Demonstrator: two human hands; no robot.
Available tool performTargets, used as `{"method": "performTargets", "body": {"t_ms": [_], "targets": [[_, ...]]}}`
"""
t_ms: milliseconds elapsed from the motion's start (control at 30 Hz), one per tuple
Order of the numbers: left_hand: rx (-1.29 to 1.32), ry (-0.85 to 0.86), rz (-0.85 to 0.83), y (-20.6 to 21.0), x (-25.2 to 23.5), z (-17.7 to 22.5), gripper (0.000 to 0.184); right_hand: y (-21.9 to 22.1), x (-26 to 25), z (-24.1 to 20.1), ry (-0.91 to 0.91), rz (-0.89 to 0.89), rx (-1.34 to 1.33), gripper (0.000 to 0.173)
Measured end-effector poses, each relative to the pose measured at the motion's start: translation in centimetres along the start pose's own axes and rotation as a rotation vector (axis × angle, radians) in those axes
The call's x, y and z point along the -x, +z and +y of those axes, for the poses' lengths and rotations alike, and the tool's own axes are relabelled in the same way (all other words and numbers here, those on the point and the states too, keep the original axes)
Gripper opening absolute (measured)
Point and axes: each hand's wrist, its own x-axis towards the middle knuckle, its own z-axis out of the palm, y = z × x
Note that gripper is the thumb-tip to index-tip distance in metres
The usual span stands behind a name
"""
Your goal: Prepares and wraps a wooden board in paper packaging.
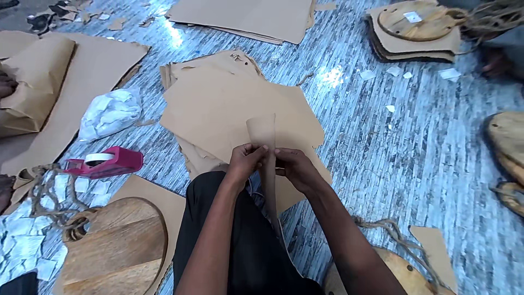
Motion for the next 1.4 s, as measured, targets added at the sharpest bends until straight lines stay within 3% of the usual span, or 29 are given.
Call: {"method": "performTargets", "body": {"t_ms": [267, 633, 800, 933, 1133, 1267, 1333, 1400], "targets": [[0.105, -0.049, -0.072, -0.1, -0.1, 0.4, 0.015, -2.2, -0.8, 0.6, 0.067, -0.262, -0.238, 0.019], [0.142, -0.046, -0.065, 0.1, 0.6, 0.8, 0.012, -2.1, -1.2, 0.9, 0.075, -0.293, -0.328, 0.017], [0.018, 0.011, -0.050, 0.3, 0.7, 0.4, 0.009, -0.8, -0.5, 0.1, 0.072, -0.112, -0.281, 0.021], [-0.060, 0.029, -0.076, 0.0, 0.0, -0.7, 0.024, 0.9, -0.3, 0.0, -0.019, 0.052, -0.164, 0.022], [-0.107, -0.088, -0.126, 0.2, -0.8, -1.0, 0.027, 0.7, -1.6, 1.8, 0.014, 0.170, -0.194, 0.014], [-0.195, -0.164, -0.186, 0.6, -1.0, -1.1, 0.026, -0.1, -2.4, 3.1, 0.093, 0.225, -0.010, 0.024], [-0.338, -0.086, -0.158, 0.6, -1.2, -1.7, 0.025, -0.3, -2.4, 3.3, 0.054, 0.285, 0.161, 0.026], [-0.534, 0.055, -0.014, 0.5, -1.1, -2.2, 0.025, -0.5, -2.0, 3.1, 0.010, 0.312, 0.263, 0.025]]}}
